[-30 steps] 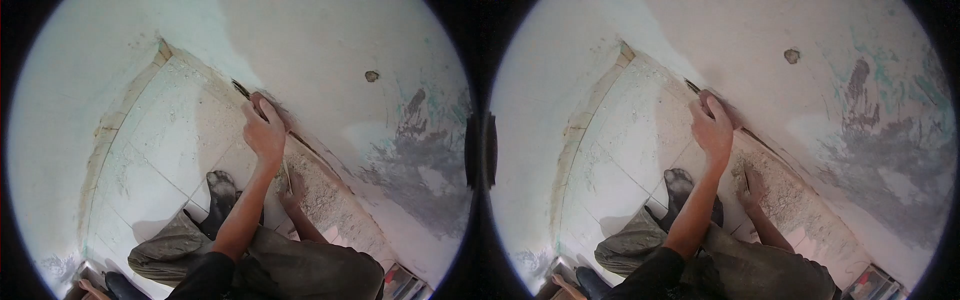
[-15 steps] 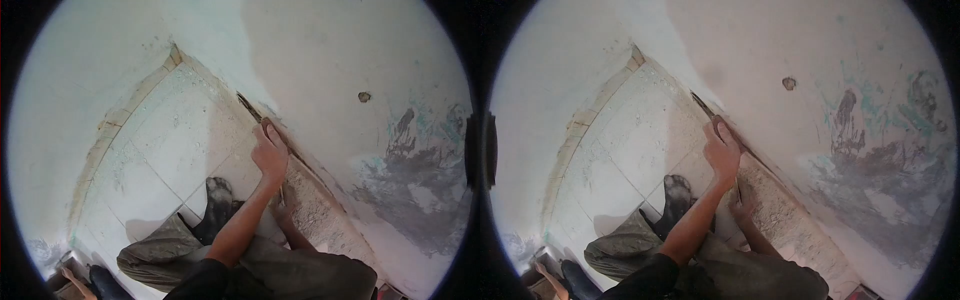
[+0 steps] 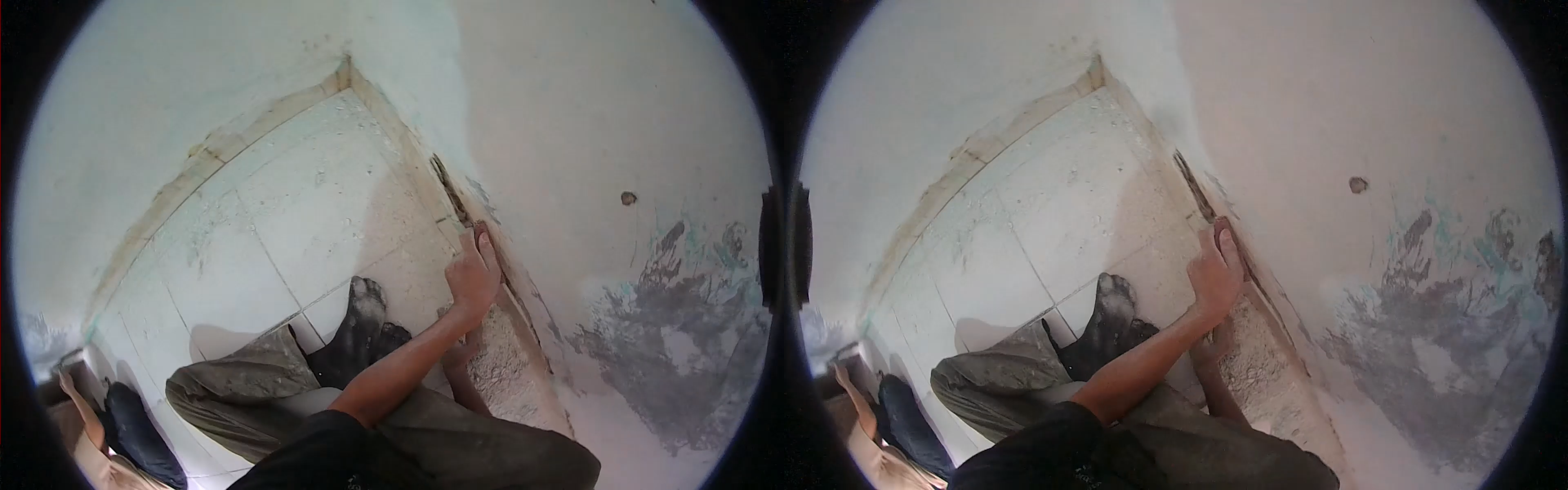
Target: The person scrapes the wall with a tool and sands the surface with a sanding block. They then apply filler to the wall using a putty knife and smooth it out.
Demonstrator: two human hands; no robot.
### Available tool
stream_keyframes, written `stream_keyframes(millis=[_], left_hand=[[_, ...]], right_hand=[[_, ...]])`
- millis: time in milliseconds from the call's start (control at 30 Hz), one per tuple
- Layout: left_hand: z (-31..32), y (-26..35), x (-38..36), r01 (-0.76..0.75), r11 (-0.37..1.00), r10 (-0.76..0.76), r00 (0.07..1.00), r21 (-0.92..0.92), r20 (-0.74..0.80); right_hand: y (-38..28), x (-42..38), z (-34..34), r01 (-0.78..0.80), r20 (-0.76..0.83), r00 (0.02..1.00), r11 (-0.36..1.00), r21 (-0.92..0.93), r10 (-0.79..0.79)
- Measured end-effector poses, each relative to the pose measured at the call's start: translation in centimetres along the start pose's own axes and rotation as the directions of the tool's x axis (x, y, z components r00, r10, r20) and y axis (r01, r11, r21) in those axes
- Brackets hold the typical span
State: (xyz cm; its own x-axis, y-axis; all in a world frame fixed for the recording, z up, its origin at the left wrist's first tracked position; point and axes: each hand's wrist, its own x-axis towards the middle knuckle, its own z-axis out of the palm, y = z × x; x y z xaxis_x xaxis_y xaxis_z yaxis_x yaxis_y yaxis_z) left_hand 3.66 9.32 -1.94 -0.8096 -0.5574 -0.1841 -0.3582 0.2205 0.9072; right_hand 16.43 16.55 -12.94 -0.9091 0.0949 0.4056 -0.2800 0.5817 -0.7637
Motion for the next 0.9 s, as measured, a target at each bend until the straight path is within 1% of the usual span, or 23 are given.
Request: stream_keyframes(millis=[33,100,133,167,200,267,300,367,400,433,500,533,600,633,667,733,767,833,867,900], left_hand=[[0.0,0.4,0.8,0.005,1.0,-0.005,1.0,-0.004,-0.022],[-0.1,1.4,3.7,-0.023,0.999,0.033,0.957,0.036,-0.289],[-1.0,2.3,5.5,0.04,0.997,-0.056,0.964,-0.066,-0.262],[-2.3,3.4,7.1,0.107,0.98,-0.144,0.964,-0.168,-0.222],[-3.1,4.5,8.8,0.11,0.979,-0.148,0.963,-0.172,-0.225],[-4.6,6.1,11.6,0.053,0.994,-0.087,0.92,-0.098,-0.382],[-5.0,6.5,11.4,0.055,0.994,-0.09,0.914,-0.097,-0.395],[-4.7,6.8,9.6,0.102,0.993,-0.113,0.958,-0.056,-0.263],[-4.4,6.4,7.6,0.095,0.994,-0.101,0.978,-0.046,-0.18],[-3.6,5.8,4.7,0.085,0.996,-0.089,0.992,-0.039,-0.093],[0.1,2.5,-1.2,-0.117,0.993,0.118,0.984,0.013,-0.135],[0.5,1.7,-2.0,-0.116,0.993,0.117,0.983,0.015,-0.144],[0.7,1.0,-2.7,-0.245,0.968,0.237,0.964,-0.053,-0.117],[0.2,1.9,-1.4,-0.079,0.996,0.076,0.994,-0.035,-0.082],[-0.8,3.3,0.7,0.088,0.996,-0.088,0.995,-0.008,-0.044],[-2.7,6.1,6.8,0.173,0.969,-0.214,0.944,-0.175,-0.252],[-3.6,7.0,8.3,0.189,0.967,-0.228,0.94,-0.172,-0.253],[-3.8,7.5,8.9,0.213,0.964,-0.246,0.941,-0.158,-0.231],[-3.4,7.0,8.4,0.166,0.973,-0.205,0.941,-0.162,-0.269],[-2.8,6.4,7.4,0.118,0.98,-0.162,0.94,-0.162,-0.301]], right_hand=[[0.1,0.3,0.1,0.013,0.014,1.0,1.0,0.012,-0.014],[-0.3,0.6,0.1,0.097,-0.012,0.995,0.979,-0.177,-0.101],[-0.8,0.9,0.2,0.104,-0.009,0.994,0.98,-0.17,-0.107],[-1.5,1.3,0.2,0.079,0.012,0.997,0.983,-0.166,-0.079],[-2.1,1.6,0.1,0.053,0.032,0.998,0.985,-0.164,-0.048],[-2.4,2.0,0.1,0.081,0.034,0.997,0.979,-0.187,-0.075],[-2.5,1.9,0.1,0.098,0.037,0.995,0.972,-0.213,-0.092],[-1.9,1.5,0.1,0.082,0.05,0.996,0.972,-0.22,-0.073],[-1.5,1.2,0.1,0.063,0.052,0.997,0.968,-0.242,-0.052],[-0.9,0.9,0.0,0.144,0.033,0.99,0.969,-0.2,-0.14],[-0.5,0.2,0.4,0.154,0.037,0.988,0.972,-0.176,-0.15],[-0.3,0.0,0.7,0.164,0.03,0.986,0.973,-0.161,-0.162],[0.1,-0.2,0.9,0.187,0.01,0.982,0.972,-0.139,-0.187],[0.4,0.1,0.9,0.203,-0.004,0.979,0.97,-0.132,-0.205],[0.6,0.3,0.7,0.213,-0.023,0.976,0.969,-0.128,-0.218],[0.6,0.2,0.6,0.221,-0.07,0.971,0.968,-0.122,-0.231],[0.4,0.3,0.5,0.215,-0.081,0.971,0.968,-0.127,-0.226],[-0.5,0.8,-0.1,0.09,0.062,0.995,0.956,-0.28,-0.075],[-0.9,0.9,-0.2,0.061,0.049,0.998,0.954,-0.294,-0.048],[-1.1,1.2,-0.2,0.063,0.072,0.996,0.973,-0.223,-0.048]])
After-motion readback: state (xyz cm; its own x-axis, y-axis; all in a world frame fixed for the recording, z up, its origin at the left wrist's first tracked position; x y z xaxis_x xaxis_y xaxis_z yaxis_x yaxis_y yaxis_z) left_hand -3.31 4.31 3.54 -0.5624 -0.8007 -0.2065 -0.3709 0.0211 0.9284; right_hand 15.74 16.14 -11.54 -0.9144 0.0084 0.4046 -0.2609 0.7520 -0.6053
